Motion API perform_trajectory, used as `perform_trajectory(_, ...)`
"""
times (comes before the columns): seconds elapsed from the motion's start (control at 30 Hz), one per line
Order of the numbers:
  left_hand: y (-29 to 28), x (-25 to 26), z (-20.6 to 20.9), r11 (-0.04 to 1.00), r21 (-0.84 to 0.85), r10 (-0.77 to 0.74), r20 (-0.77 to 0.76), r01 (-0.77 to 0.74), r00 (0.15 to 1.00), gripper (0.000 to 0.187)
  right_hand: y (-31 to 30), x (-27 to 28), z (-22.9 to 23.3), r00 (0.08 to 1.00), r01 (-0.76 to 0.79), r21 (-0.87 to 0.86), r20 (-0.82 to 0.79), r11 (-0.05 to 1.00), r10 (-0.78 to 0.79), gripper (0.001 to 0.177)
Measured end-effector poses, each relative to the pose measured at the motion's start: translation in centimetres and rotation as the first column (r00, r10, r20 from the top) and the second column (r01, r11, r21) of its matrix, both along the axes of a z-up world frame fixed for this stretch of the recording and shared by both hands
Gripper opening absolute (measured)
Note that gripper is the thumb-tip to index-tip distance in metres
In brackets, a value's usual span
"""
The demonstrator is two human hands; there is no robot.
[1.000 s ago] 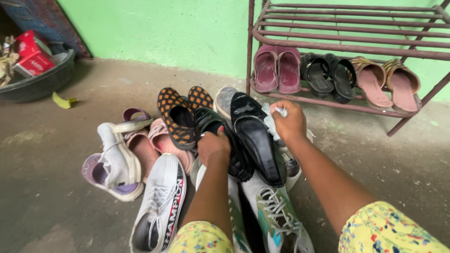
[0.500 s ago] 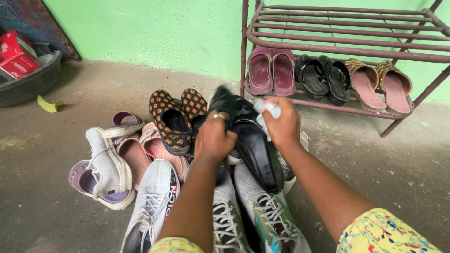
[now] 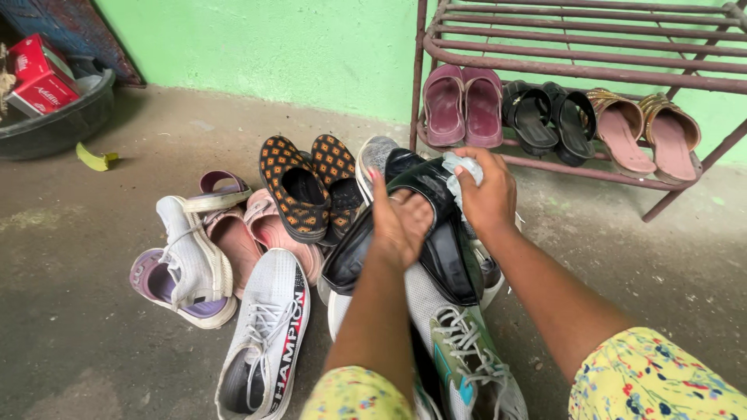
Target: The person wipes the exterior and interior of multiple shoes, including flip-flops and loafers, with a cloth before placing them onto a metal shoe rack.
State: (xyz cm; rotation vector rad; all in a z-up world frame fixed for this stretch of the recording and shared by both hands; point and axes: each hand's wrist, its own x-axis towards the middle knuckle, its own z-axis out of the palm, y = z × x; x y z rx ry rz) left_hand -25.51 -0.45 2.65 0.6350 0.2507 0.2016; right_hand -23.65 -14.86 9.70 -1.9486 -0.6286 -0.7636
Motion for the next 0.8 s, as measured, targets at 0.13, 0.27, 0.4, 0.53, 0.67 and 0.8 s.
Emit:
perform_trajectory(0.13, -1.1, -1.2, -0.8, 0.984, -0.082, -0.137, 0.227, 0.159, 0.964, 0.131, 0.6, -1.7, -1.1, 0.999, 0.041, -0.131, -0.022, 0.991, -0.045, 0.035)
perform_trajectory(0.27, -0.6, -1.7, -2.7, 0.977, -0.106, -0.156, 0.245, 0.186, 0.957, 0.131, 0.6, -3.5, -2.4, 0.976, -0.051, -0.459, 0.167, 0.887, 0.143, 0.028)
perform_trajectory(0.4, -1.0, -0.6, -4.0, 0.994, -0.048, -0.095, 0.107, 0.1, 0.99, 0.123, -0.1, -2.5, -0.9, 0.985, -0.032, -0.596, 0.118, 0.803, 0.127, 0.027)
perform_trajectory(0.53, -1.0, 0.3, -5.5, 0.996, -0.013, -0.091, 0.153, 0.094, 0.984, 0.126, 0.2, -1.9, 0.0, 0.985, 0.133, -0.343, -0.062, 0.93, -0.163, 0.009)
perform_trajectory(0.67, -1.4, 0.5, -5.6, 0.999, -0.014, -0.041, 0.114, 0.043, 0.993, 0.109, 2.4, -3.4, -0.4, 0.96, -0.277, -0.276, -0.118, 0.92, 0.253, 0.016)
perform_trajectory(0.8, -1.5, -0.8, -4.5, 0.996, -0.056, -0.058, 0.129, 0.066, 0.99, 0.089, 2.4, -1.9, 0.3, 0.935, -0.181, -0.357, -0.353, 0.917, 0.047, 0.015)
